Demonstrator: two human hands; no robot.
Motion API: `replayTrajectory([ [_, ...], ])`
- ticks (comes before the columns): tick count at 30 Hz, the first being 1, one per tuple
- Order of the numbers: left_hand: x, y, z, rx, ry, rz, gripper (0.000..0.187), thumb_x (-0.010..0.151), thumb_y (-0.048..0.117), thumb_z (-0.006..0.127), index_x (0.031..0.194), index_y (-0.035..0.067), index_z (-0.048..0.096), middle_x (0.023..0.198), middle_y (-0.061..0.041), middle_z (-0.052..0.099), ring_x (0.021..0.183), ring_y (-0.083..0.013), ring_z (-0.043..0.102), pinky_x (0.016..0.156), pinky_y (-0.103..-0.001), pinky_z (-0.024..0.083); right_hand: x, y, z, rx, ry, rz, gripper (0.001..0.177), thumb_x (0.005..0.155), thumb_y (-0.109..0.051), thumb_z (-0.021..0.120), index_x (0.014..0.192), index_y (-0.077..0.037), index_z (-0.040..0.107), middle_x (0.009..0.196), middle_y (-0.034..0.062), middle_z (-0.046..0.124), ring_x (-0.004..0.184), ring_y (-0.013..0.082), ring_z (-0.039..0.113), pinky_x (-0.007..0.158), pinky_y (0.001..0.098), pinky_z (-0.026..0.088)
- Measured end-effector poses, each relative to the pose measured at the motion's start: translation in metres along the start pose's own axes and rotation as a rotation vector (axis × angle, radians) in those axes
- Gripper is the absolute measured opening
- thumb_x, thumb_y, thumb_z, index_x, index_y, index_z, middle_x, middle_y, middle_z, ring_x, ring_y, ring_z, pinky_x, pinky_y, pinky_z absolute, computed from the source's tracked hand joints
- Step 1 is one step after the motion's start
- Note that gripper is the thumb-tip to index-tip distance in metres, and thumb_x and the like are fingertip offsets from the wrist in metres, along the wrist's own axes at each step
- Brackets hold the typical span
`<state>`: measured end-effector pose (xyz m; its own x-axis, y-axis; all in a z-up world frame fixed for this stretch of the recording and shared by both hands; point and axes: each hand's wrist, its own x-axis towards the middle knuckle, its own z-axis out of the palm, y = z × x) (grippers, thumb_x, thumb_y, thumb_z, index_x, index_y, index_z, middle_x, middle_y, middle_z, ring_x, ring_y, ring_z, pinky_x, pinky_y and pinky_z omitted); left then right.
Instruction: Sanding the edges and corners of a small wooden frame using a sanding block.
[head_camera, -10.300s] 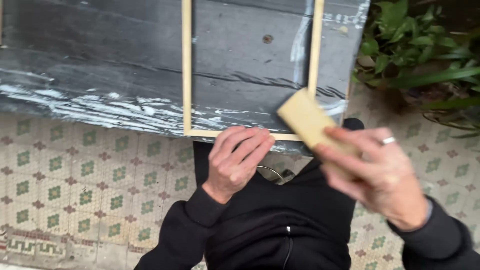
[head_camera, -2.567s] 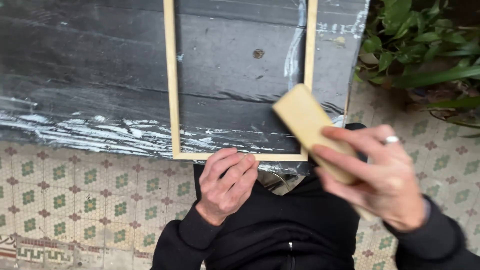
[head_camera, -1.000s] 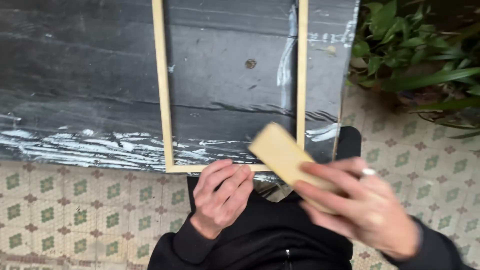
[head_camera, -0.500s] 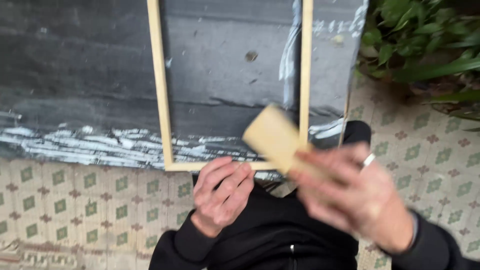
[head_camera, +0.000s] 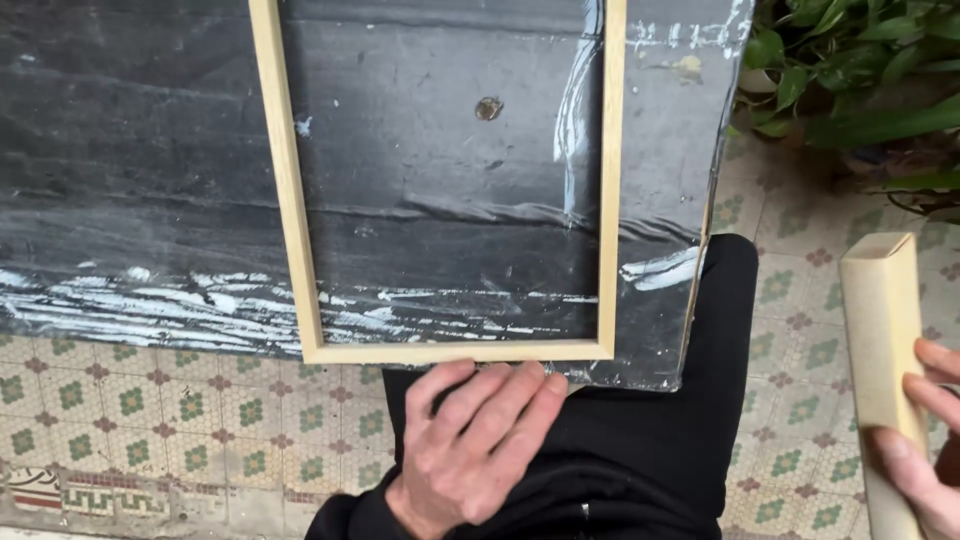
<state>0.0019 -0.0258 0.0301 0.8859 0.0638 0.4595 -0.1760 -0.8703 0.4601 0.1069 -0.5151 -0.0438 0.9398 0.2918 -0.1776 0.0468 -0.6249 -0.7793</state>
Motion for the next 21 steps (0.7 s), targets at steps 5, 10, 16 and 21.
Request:
replayTrajectory([
  [5,0.006,0.009,0.003,0.023,-0.092,-0.025,0.028,0.097,0.016,0.072,0.124,0.011,0.076,0.124,-0.003,0.070,0.113,-0.0169,0.063,0.104,-0.039,0.045,0.020,-0.056,0.024,-0.036,-0.032,-0.085,0.056,0.086,-0.015,0.068,0.137,0.001,0.052,0.156,0.0216,0.042,0.136,0.0309,0.050,0.119,0.0457,0.046],
  [10,0.008,0.013,0.010,0.175,-0.238,0.020,0.044,0.096,0.021,0.068,0.140,0.017,0.071,0.124,-0.002,0.060,0.112,-0.0167,0.056,0.102,-0.040,0.038,0.038,-0.087,0.041,0.063,-0.050,-0.232,0.048,0.083,-0.011,0.071,0.130,-0.006,0.059,0.155,0.0187,0.048,0.135,0.0269,0.054,0.118,0.0426,0.049],
  [16,0.005,0.011,0.007,0.120,-0.190,0.073,0.038,0.101,0.032,0.078,0.132,0.012,0.069,0.118,-0.002,0.063,0.107,-0.0181,0.059,0.101,-0.044,0.043,0.028,-0.090,0.041,0.020,-0.026,-0.258,0.045,0.083,-0.010,0.077,0.126,-0.005,0.064,0.144,0.0143,0.053,0.128,0.0231,0.053,0.113,0.0373,0.050],
  [21,0.038,0.000,-0.016,0.007,-0.087,-0.047,0.032,0.095,0.028,0.083,0.116,0.008,0.070,0.111,-0.007,0.066,0.103,-0.0217,0.062,0.094,-0.042,0.046,0.029,-0.095,0.040,0.018,-0.028,-0.290,0.045,0.083,-0.009,0.078,0.126,-0.004,0.065,0.144,0.0149,0.054,0.126,0.0236,0.054,0.114,0.0380,0.050],
])
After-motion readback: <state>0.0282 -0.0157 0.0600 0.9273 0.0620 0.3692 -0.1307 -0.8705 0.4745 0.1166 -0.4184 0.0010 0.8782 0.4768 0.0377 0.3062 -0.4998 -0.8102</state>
